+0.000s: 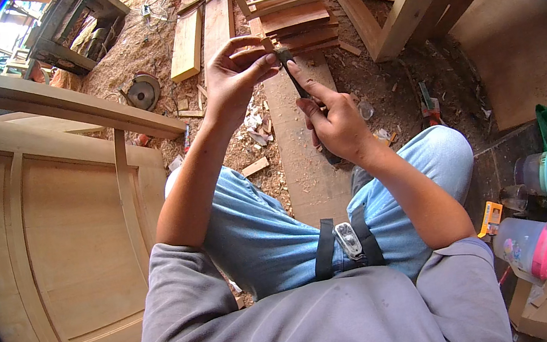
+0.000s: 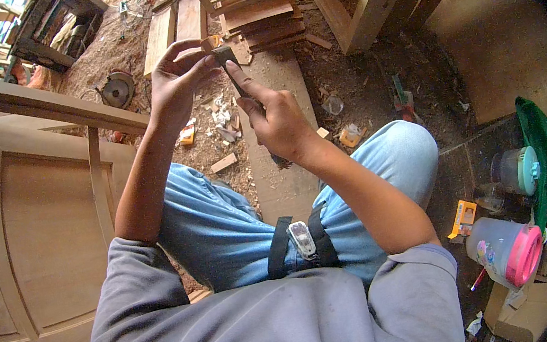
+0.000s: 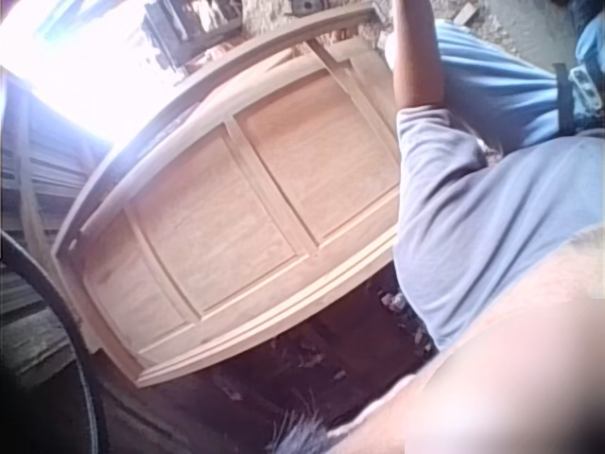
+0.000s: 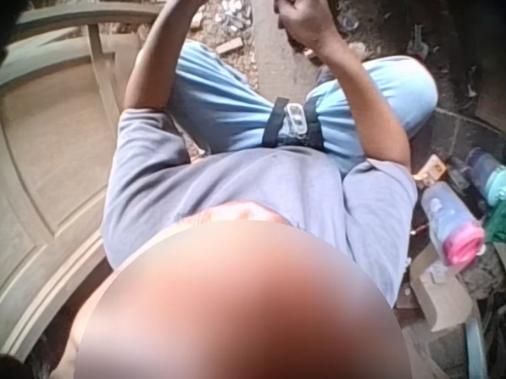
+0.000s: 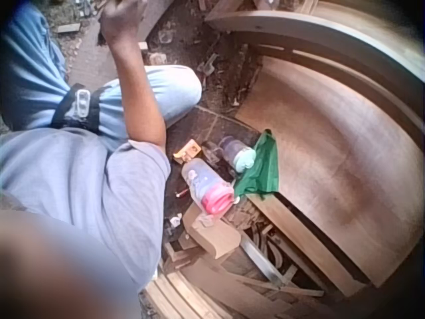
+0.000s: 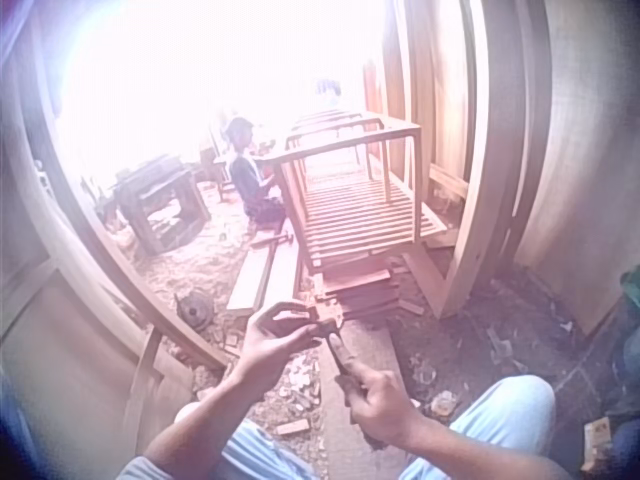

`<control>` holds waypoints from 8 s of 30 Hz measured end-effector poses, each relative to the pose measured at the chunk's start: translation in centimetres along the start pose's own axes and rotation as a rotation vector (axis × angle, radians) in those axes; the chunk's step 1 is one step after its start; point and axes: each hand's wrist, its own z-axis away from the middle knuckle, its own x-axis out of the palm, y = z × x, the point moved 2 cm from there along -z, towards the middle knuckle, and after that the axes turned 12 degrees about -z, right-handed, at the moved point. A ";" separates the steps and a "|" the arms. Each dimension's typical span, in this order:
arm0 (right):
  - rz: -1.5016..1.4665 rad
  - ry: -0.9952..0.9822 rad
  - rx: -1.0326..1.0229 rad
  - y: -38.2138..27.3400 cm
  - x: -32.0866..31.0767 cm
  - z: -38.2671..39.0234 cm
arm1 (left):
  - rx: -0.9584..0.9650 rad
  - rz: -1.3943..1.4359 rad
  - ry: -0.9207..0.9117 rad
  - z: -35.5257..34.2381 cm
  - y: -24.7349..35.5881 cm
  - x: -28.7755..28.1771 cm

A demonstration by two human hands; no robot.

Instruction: The person sits on the floor and uses a chisel to shape small wooden blocks. They hold each block in one hand and carefully carve or smooth its edges with the chisel in the other hand, repeating the process for multiple pieces.

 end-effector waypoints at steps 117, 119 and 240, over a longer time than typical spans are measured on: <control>-0.379 0.302 -0.026 2.3 -4.2 -3.8 | -0.055 -0.055 0.014 -0.1 -1.8 2.1; -0.424 0.281 0.035 1.7 -4.3 -3.1 | -0.146 0.010 0.043 -0.2 -1.8 1.6; -0.372 -0.043 0.039 0.0 1.0 -0.8 | -0.171 0.515 -0.085 -0.3 -1.3 0.6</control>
